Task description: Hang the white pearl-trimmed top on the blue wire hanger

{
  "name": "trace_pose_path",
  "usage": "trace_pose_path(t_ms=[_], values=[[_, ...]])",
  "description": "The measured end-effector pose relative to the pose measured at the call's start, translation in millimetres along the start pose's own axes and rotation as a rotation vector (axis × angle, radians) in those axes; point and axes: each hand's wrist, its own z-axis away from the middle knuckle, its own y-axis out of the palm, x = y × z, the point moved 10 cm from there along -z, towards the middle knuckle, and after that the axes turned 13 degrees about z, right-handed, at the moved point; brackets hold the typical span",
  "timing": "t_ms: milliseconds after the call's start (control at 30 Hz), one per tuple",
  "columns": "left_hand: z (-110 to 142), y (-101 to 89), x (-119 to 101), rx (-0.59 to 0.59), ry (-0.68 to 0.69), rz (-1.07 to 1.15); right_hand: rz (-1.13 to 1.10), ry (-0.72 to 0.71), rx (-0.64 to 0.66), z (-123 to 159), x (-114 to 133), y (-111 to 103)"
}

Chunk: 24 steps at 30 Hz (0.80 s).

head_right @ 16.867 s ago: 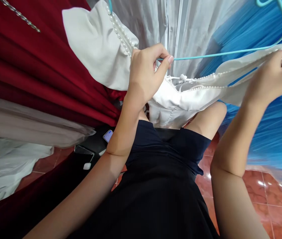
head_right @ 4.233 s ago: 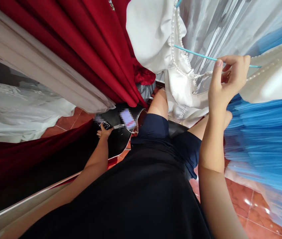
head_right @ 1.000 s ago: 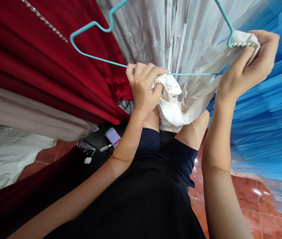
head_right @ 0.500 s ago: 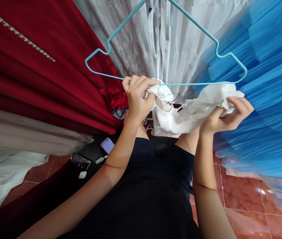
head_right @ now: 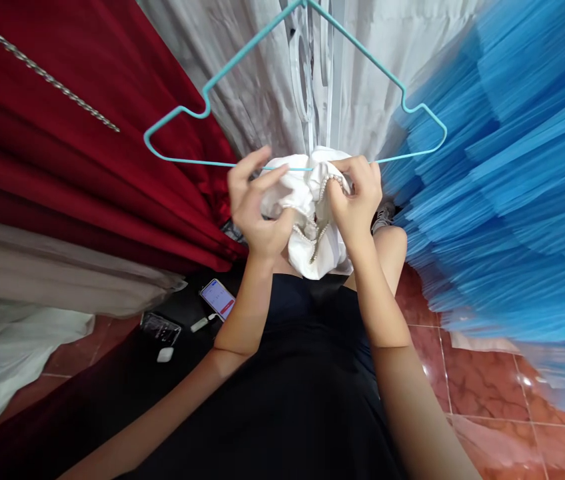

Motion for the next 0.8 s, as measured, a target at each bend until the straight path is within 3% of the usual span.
trace_pose_path(t_ms=[67, 133, 200, 267, 333, 400, 467, 600, 700, 800], values=[[14, -42.9, 15, -0.298, 0.004, 0.056, 0.023, -0.004, 0.005, -4, 0, 1], [24, -77.2, 47, -0.467, -0.087, 0.073, 0.038, -0.016, 0.000, -7, 0, 3], [20, -101.9, 85, -0.499, -0.201, 0.101, 0.039, -0.027, -0.008, -8, 0, 3], [2, -124.2, 111, -0.498, -0.219, 0.177, 0.047, -0.029, -0.017, -8, -1, 1], [-27, -143.7, 119, -0.480, -0.151, 0.192, 0.068, -0.022, -0.028, -8, -2, -4], [-61, -158.7, 107, -0.482, -0.014, 0.171, 0.078, -0.018, -0.042, -9, -2, -10], [-97, -151.7, 91, -0.367, 0.037, 0.136, 0.068, -0.025, -0.052, -10, 0, -15], [-139, -102.2, 50, -0.125, 0.047, 0.024, 0.051, -0.037, -0.076, -8, 5, -20], [-133, -63.3, 13, -0.068, 0.116, -0.035, 0.042, -0.022, -0.093, -4, 8, -18], [-100, -38.7, -14, -0.125, 0.184, -0.070, 0.032, -0.008, -0.128, -2, 8, -17]])
